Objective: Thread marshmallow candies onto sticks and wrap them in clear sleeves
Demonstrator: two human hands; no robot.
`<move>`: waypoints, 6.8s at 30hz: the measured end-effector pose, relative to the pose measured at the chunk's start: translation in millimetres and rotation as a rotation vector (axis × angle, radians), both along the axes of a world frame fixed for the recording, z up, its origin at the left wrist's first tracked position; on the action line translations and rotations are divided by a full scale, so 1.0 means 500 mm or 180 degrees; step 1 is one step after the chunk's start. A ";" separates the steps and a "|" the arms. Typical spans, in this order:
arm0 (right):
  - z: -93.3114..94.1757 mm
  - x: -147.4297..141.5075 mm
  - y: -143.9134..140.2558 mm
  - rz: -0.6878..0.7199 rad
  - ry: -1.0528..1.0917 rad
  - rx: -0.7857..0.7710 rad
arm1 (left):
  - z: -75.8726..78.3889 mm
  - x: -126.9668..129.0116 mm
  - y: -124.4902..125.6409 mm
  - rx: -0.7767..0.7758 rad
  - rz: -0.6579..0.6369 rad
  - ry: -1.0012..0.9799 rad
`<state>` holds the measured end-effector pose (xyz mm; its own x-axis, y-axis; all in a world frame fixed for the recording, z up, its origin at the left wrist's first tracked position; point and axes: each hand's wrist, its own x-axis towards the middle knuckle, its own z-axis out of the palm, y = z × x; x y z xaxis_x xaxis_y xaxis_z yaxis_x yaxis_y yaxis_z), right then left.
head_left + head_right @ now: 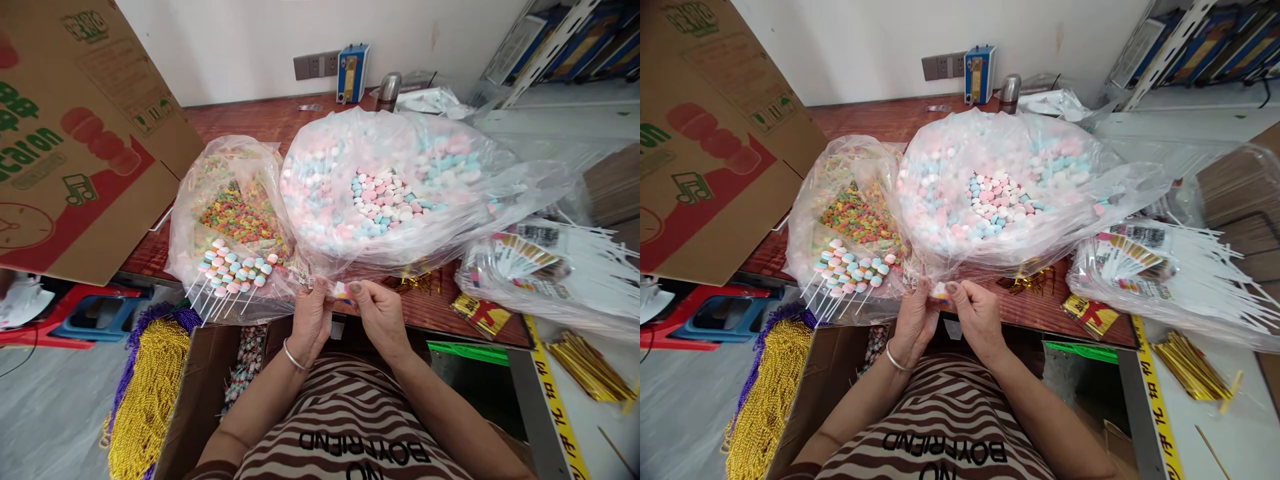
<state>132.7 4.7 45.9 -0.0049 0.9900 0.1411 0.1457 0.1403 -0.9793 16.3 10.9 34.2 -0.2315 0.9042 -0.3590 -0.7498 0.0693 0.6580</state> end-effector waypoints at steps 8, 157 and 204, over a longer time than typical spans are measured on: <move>0.014 0.013 -0.031 -0.0109 -0.0218 0.0996 | 0.001 -0.015 0.006 -0.0022 0.0201 -0.0265; -0.007 0.096 -0.047 0.0724 -0.1297 0.0389 | -0.029 -0.128 0.019 -0.0614 0.0017 -0.0177; -0.015 -0.001 -0.009 0.0342 -0.0495 0.0020 | -0.025 -0.050 -0.004 -0.0364 -0.0409 0.0157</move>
<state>132.4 0.5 38.3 -0.1328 0.9817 0.1364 0.2790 0.1691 -0.9453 -8.6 9.0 21.7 -0.1365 0.8813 -0.4523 -0.6970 0.2390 0.6761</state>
